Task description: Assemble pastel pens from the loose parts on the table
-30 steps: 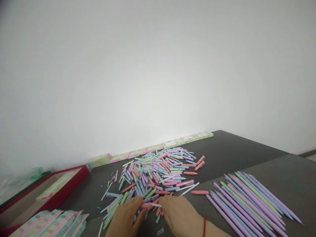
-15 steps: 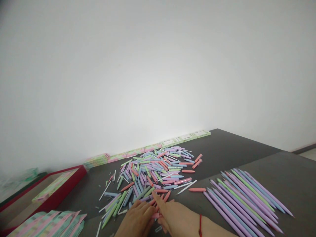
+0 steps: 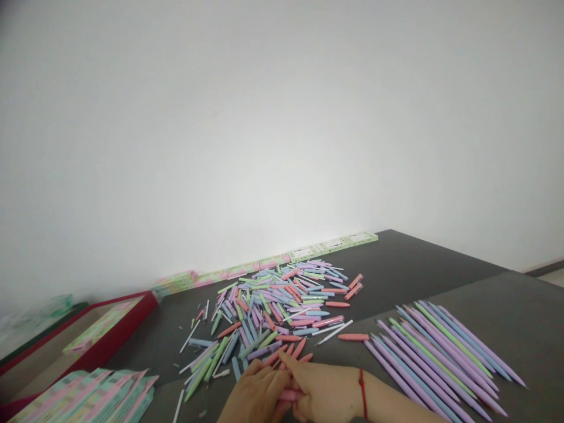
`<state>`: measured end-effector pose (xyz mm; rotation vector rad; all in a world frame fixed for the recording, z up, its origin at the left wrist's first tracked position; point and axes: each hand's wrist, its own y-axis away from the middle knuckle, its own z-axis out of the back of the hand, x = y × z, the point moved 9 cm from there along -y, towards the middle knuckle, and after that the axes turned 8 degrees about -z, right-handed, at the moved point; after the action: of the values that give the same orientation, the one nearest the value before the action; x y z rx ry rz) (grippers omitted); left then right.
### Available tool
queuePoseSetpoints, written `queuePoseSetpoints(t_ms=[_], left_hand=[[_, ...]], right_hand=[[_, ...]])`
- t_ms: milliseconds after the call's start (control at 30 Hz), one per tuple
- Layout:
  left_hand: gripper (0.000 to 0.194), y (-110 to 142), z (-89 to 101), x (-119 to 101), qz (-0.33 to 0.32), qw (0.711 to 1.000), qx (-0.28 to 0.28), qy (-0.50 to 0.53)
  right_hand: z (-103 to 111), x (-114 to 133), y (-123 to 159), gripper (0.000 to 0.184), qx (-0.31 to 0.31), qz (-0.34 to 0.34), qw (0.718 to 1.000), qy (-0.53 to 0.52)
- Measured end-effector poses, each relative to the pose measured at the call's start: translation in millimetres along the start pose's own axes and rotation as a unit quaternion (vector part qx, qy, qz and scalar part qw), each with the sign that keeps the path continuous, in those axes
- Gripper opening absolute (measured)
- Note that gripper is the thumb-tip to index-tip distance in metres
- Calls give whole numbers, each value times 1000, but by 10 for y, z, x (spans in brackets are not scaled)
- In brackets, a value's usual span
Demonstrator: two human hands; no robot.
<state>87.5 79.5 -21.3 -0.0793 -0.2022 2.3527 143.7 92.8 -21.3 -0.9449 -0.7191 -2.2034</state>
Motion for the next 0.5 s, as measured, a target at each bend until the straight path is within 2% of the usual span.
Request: queuePoseSetpoints(t_ms=[133, 200, 367, 500], left_hand=[[13, 1, -50, -59, -33, 999, -4, 5], [13, 7, -97, -43, -22, 1000, 1, 14], [16, 8, -148, -54, -2, 999, -6, 42], [24, -6, -160, -79, 0, 997, -26, 68]], right_hand=[[-178, -130, -71, 41, 113, -31, 989, -91], [-214, -169, -87, 36, 141, -29, 984, -109], [-298, -306, -159, 56, 171, -16, 964, -201], [-385, -444, -270, 67, 164, -30, 952, -257]])
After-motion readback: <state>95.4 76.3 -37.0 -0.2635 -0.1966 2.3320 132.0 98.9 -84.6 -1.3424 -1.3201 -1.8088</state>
